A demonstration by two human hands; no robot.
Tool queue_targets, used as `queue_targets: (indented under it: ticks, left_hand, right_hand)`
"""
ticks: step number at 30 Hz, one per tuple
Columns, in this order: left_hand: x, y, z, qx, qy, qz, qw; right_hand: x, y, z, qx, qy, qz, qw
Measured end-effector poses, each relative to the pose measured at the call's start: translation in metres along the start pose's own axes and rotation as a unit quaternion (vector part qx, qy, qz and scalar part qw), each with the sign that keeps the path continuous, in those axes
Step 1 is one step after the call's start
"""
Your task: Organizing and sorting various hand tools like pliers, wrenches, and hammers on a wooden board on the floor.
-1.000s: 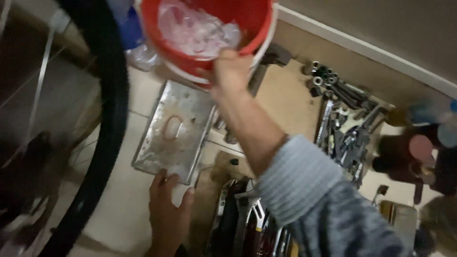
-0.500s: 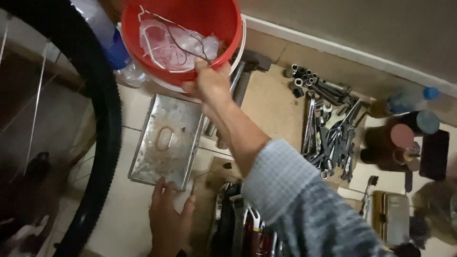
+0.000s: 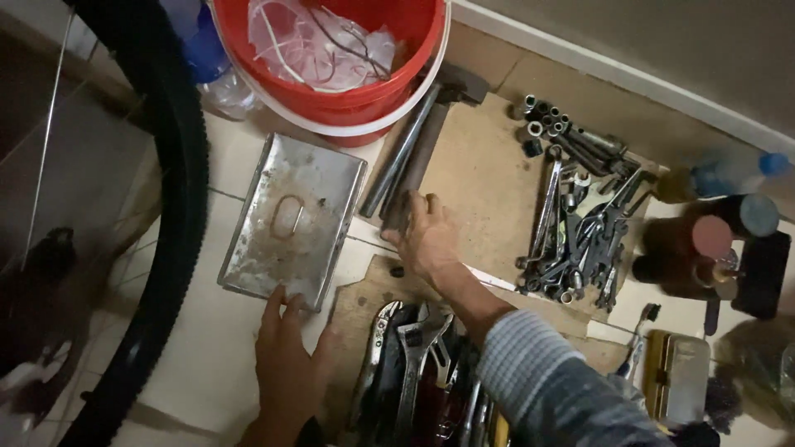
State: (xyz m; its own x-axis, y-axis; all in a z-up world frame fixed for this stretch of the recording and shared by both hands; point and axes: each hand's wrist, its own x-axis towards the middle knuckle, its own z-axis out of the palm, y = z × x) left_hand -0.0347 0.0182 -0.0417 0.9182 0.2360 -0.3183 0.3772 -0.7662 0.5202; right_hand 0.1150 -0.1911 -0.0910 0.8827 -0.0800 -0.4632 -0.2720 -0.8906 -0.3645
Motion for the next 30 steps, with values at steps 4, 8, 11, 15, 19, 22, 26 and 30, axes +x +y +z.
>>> queue_targets:
  ticks: [4, 8, 11, 15, 19, 22, 26, 30]
  left_hand:
    - [0.0, -0.011, 0.006, -0.031, 0.022, 0.01, 0.999]
    - [0.002, -0.005, 0.005, -0.058, 0.034, 0.008, 0.998]
    - [-0.007, -0.01, 0.009, -0.038, 0.09, 0.04, 0.994]
    - [-0.025, -0.021, 0.027, -0.08, 0.12, 0.096, 0.985]
    - [-0.039, -0.015, 0.047, -0.122, -0.108, -0.054, 0.985]
    - [-0.045, -0.024, 0.064, -0.068, -0.149, -0.061, 0.985]
    - [-0.048, -0.038, 0.079, -0.051, -0.199, -0.048, 0.977]
    - [-0.055, -0.049, 0.086, -0.062, -0.181, 0.013, 0.981]
  right_hand:
    - [0.024, 0.008, 0.029, -0.084, -0.005, -0.081, 0.993]
    - [0.02, 0.006, 0.022, -0.164, 0.009, -0.101, 0.981]
    - [0.01, 0.014, 0.01, -0.121, -0.055, -0.078, 0.988]
    - [0.001, 0.038, 0.01, -0.247, -0.001, -0.177, 0.953]
    - [-0.055, 0.032, -0.013, -0.023, -0.098, -0.13, 0.986]
    - [-0.039, 0.064, 0.039, -0.071, -0.021, -0.346, 0.935]
    - [-0.041, 0.044, 0.047, -0.076, -0.079, -0.208, 0.972]
    - [-0.052, 0.032, 0.067, -0.067, -0.069, -0.219, 0.971]
